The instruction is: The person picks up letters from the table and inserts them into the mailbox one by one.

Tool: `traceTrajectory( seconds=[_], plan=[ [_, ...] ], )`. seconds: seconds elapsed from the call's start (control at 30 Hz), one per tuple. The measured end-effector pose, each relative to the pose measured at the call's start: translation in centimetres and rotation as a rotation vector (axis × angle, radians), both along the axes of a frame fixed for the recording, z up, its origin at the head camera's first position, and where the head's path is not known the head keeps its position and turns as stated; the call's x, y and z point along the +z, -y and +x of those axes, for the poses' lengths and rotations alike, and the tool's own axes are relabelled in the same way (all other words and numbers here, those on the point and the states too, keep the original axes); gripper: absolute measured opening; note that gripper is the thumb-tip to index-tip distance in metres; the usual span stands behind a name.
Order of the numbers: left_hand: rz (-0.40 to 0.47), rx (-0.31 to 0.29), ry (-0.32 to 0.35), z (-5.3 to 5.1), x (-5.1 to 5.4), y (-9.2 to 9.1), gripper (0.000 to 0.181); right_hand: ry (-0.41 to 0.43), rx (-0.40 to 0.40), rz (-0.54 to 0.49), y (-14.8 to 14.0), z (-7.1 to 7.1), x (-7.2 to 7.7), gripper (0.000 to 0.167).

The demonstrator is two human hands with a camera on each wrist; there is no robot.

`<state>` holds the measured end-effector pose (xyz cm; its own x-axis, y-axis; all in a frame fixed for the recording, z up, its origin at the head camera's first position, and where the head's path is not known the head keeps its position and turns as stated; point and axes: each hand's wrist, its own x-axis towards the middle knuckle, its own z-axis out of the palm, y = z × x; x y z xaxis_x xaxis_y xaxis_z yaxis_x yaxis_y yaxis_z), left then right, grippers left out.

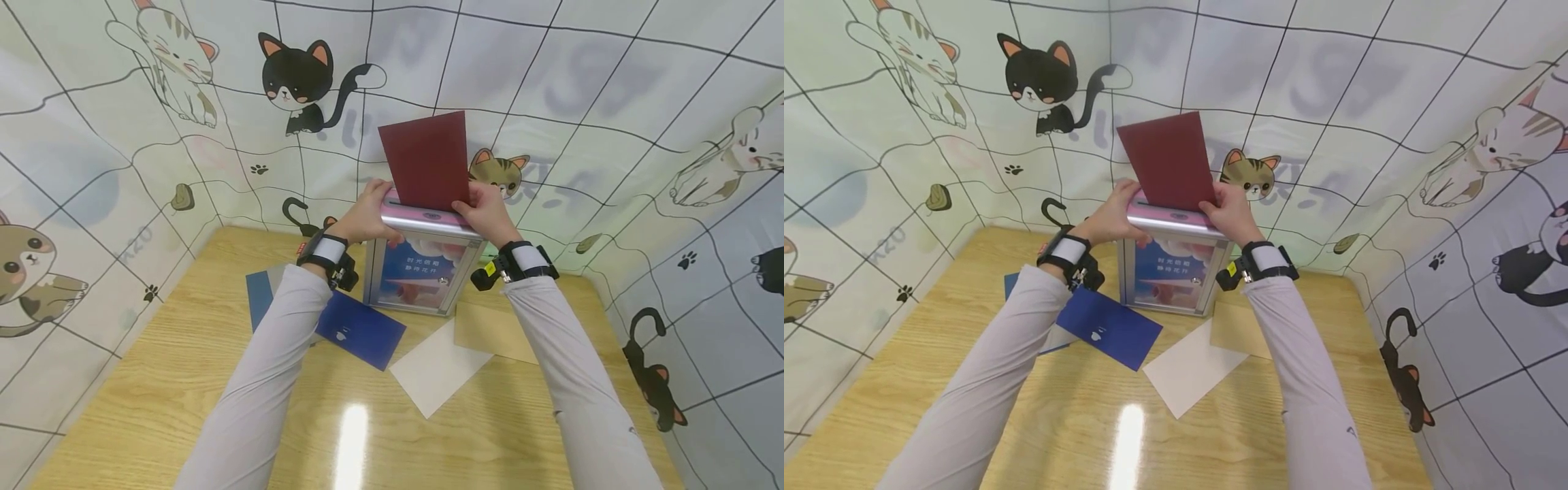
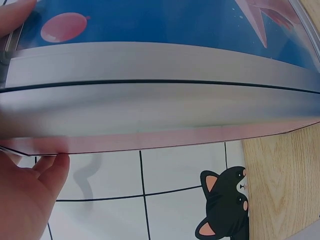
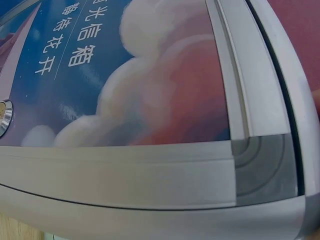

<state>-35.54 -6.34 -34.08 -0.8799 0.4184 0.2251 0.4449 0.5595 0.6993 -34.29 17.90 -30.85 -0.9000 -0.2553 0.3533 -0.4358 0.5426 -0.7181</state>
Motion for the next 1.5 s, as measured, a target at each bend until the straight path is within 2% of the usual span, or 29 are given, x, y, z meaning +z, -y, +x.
traceTrajectory(
  seconds=[0.23,0.33,0.4,0.53,0.6,0.63,0.73,0.9,1.27,1.5],
  plan=[
    [0.014,-0.008,-0.011,0.0,0.0,0.0,0.097,-0.009,-0.015,0.028,0.1,-0.1,-0.1,0.023],
    [0.013,-0.011,-0.018,0.0,0.0,-0.1,0.096,0.014,-0.003,0.008,0.0,0.0,0.0,0.026],
    [0.017,-0.019,-0.027,0.0,-0.1,-0.1,0.095,0.052,0.034,-0.008,-0.3,0.1,0.1,0.045],
    [0.007,-0.011,-0.012,0.3,-0.2,-0.1,0.100,0.130,0.101,0.051,-1.0,0.4,0.2,0.105],
    [-0.005,-0.004,0.012,0.5,-0.2,-0.1,0.104,0.131,0.110,0.150,-1.4,0.5,0.1,0.122],
    [-0.012,0.001,0.021,0.5,-0.1,-0.1,0.106,0.133,0.121,0.174,-1.5,0.4,0.0,0.125],
    [-0.008,0.003,0.020,0.3,0.0,0.0,0.109,0.114,0.136,0.249,-1.8,0.4,0.0,0.128],
    [-0.012,0.001,0.002,0.1,0.3,0.2,0.108,0.093,0.135,0.303,-1.9,0.4,-0.1,0.128],
    [-0.006,0.002,0.019,0.5,0.4,0.3,0.107,0.108,0.125,0.379,-1.7,0.5,-0.2,0.129],
    [0.001,-0.002,0.029,0.6,0.4,0.0,0.107,0.153,0.101,0.428,-2.1,0.5,-0.1,0.127]
  ],
)
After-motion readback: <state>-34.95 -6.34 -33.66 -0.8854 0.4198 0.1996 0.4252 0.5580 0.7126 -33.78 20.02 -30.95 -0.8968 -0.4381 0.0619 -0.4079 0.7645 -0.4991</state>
